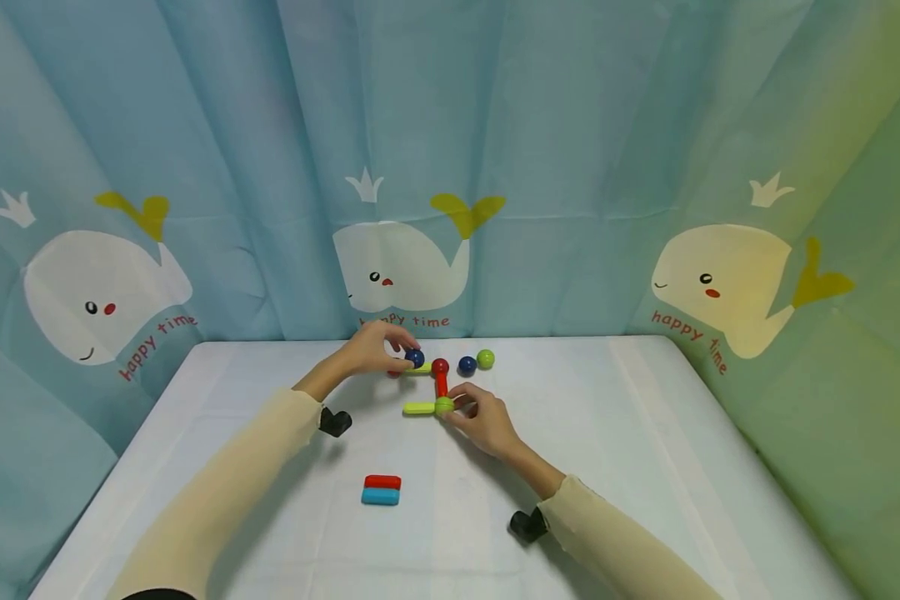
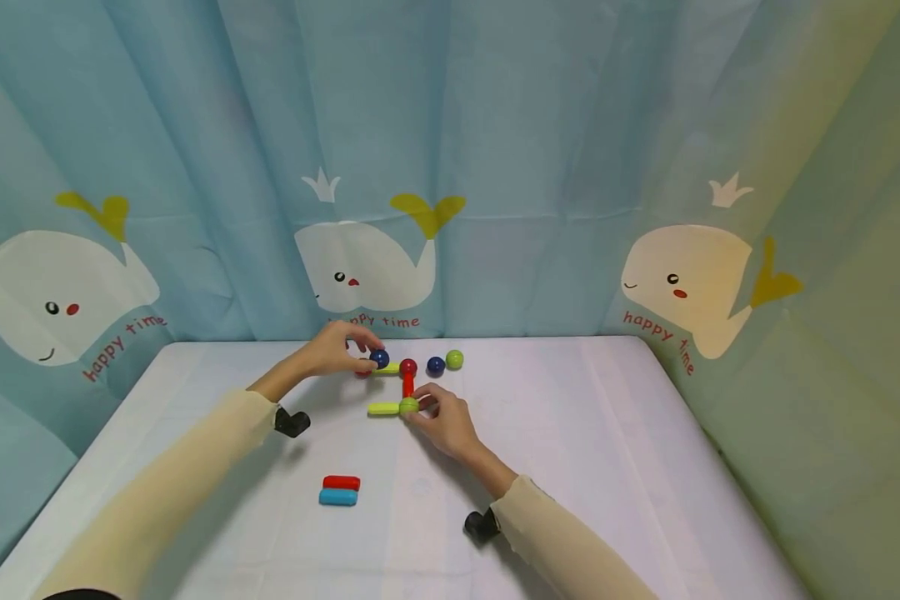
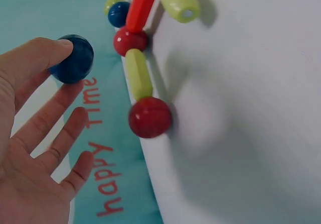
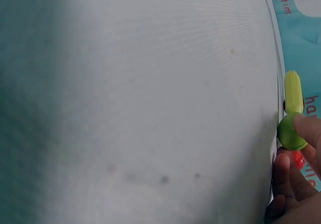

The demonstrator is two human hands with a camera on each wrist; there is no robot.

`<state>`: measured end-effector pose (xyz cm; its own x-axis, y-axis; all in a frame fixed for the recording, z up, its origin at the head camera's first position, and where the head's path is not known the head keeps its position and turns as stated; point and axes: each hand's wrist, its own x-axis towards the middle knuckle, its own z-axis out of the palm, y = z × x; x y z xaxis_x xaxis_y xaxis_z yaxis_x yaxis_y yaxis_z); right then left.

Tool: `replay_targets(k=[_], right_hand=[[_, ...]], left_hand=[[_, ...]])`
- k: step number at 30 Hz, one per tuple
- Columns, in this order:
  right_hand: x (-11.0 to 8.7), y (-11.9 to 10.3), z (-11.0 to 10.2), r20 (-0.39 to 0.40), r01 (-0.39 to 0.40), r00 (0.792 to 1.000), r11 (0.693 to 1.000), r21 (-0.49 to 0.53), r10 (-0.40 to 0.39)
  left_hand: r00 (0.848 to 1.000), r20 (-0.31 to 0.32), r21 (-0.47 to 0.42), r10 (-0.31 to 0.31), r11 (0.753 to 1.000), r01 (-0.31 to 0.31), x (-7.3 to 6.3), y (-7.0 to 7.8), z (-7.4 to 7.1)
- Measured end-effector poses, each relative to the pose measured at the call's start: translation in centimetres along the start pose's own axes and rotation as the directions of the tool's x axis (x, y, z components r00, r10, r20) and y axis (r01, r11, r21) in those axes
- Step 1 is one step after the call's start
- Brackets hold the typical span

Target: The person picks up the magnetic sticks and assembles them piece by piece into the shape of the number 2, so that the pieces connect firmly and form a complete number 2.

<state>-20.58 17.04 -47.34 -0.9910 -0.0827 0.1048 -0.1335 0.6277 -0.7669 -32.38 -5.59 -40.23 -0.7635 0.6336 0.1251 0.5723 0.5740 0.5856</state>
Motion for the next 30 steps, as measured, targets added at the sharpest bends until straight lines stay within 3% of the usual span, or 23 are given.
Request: replay_targets(k=[8,15,24,30], right_hand=[[-0.1,-0.2,0.0,0.002,0.009,1.000,1.000,-0.005,-0.009],[0.1,0.1,0.0,0.007,-0.013,1.000,1.000,-0.015,0.013],[0.2,0.3,0.1,0.002,-0.008,1.000,1.000,-0.015,0.008],[0.3,0.4,0.2,0.000,-0.002,1.000,1.000,-0.016,0.002]], left_hand=[[1.000,-0.021,-0.024,-0.011,1.000,0.011,-3.2,-2.3,-0.2],[0.999,-0.015,-0.051,-0.045,0.998,0.044,-5.3,-3.4,-0.2],[0.992,0.026,-0.057,-0.123,0.991,0.125,-6.6,-4.5,1.4],[0.991,0.035,-0.087,-0.131,0.987,0.134,-6.9,-4.6,2.5]])
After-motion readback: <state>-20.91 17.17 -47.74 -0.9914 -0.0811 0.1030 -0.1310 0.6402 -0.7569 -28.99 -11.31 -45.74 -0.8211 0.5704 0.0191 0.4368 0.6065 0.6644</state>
